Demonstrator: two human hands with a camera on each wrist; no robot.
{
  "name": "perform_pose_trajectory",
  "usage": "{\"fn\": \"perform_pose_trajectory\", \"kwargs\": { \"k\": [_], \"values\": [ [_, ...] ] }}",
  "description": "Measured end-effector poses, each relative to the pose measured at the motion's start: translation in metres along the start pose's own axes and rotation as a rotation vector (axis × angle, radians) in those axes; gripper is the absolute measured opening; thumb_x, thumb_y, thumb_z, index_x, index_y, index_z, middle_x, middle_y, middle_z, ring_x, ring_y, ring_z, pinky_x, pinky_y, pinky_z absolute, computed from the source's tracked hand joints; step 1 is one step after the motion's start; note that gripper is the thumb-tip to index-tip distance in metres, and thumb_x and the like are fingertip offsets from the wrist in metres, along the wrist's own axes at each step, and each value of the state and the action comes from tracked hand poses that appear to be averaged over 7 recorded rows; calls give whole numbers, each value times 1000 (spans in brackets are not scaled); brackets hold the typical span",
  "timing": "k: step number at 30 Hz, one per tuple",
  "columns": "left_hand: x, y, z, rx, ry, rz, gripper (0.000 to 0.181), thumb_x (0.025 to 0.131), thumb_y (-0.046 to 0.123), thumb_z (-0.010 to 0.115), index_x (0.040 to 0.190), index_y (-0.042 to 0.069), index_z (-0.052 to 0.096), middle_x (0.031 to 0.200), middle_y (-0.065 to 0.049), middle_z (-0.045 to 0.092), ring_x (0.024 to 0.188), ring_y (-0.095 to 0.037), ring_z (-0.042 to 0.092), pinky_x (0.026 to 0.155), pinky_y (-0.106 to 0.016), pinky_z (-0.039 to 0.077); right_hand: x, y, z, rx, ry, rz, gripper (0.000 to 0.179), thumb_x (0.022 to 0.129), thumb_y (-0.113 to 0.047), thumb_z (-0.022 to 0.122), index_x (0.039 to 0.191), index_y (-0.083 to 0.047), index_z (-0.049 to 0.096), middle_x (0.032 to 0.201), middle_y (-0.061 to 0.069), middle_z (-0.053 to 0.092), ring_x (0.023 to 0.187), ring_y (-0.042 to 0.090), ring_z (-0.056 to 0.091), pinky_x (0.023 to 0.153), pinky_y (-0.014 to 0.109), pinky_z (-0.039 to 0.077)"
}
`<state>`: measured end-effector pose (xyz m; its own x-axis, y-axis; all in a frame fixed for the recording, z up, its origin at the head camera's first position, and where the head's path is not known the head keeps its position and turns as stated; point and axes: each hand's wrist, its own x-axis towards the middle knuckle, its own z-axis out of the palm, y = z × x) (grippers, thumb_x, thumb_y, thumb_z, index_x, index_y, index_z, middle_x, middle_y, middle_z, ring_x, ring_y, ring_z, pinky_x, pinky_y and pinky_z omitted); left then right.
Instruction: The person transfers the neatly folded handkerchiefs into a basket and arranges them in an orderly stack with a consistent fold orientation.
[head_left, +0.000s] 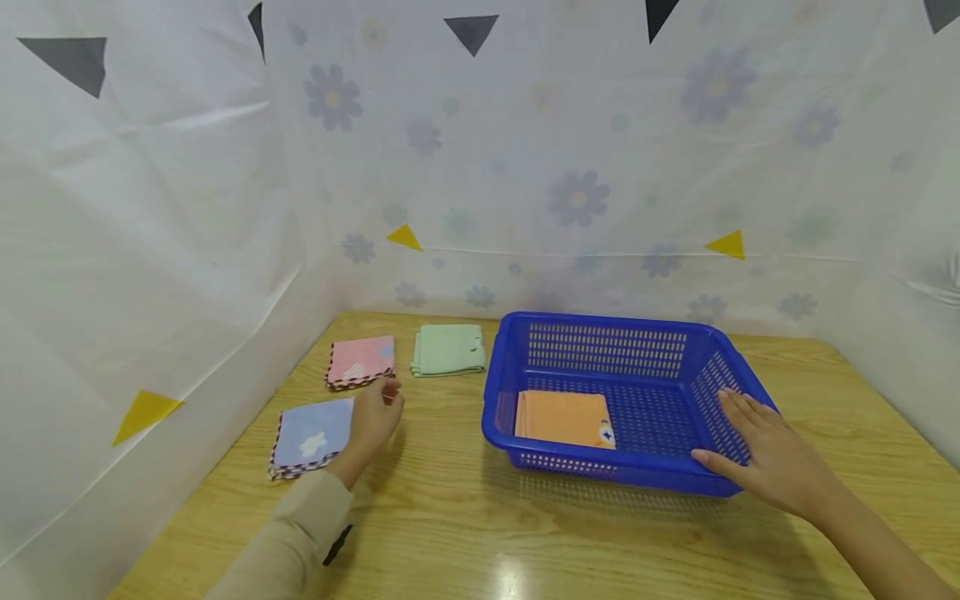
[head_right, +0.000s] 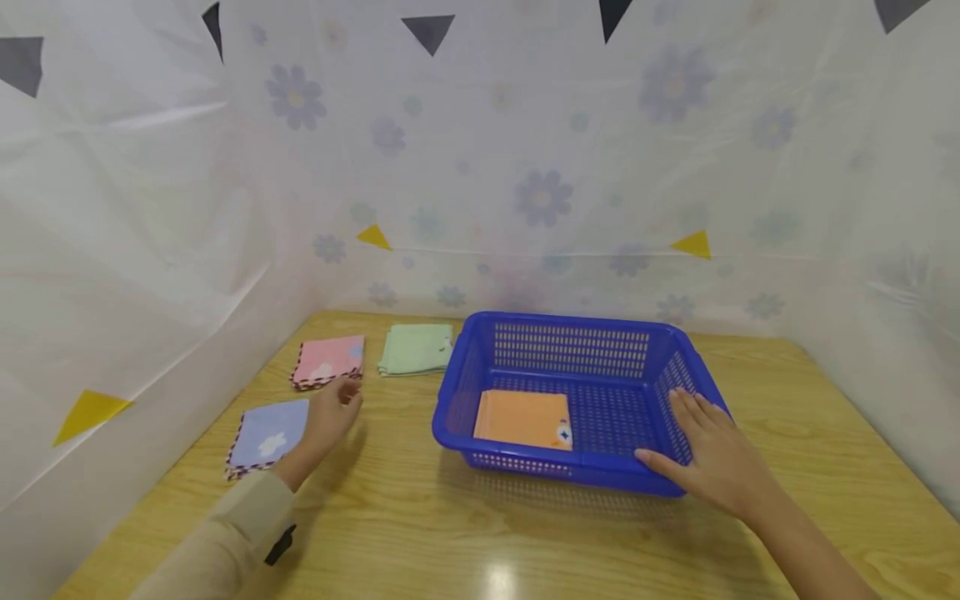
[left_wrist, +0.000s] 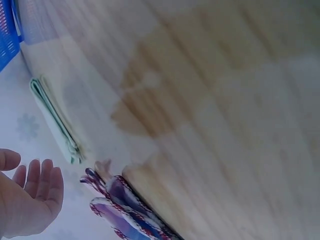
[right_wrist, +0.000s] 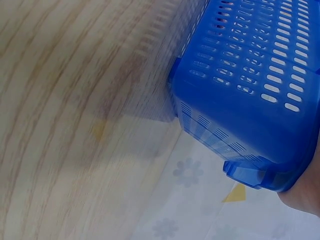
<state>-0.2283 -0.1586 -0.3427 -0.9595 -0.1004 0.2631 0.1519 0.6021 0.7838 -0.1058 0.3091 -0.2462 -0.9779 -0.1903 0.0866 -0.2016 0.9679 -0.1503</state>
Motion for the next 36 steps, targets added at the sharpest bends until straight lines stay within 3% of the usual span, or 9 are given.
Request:
{"fn": "perform_pose_trajectory", "kwargs": {
  "k": [12, 27, 36],
  "values": [
    [2, -17, -12, 22, 5, -16, 25, 84, 2, 51, 105, -7, 62, 95, -23, 66, 87, -35, 63, 78, -45, 52, 0, -1, 0, -12, 3, -2, 90, 86, -49, 56, 144, 9, 19, 147, 33, 21, 133, 53, 18, 104, 66, 16],
    [6, -34, -39, 132, -40, -59, 26, 85, 8, 53, 104, -8, 62, 98, -24, 66, 84, -35, 63, 68, -43, 51, -1, -2, -1, -4, 2, -3, 90, 86, -49, 56, 144, 9, 18, 147, 34, 20, 133, 53, 18, 105, 66, 14],
    [4, -41, -60, 195, -84, -155, 30, 87, 12, 52, 108, -9, 59, 101, -27, 62, 88, -37, 59, 72, -46, 47, -2, -2, -1, 2, 7, -7, 89, 87, -48, 56, 143, 9, 18, 146, 34, 20, 133, 53, 17, 108, 64, 10]
  ]
}}
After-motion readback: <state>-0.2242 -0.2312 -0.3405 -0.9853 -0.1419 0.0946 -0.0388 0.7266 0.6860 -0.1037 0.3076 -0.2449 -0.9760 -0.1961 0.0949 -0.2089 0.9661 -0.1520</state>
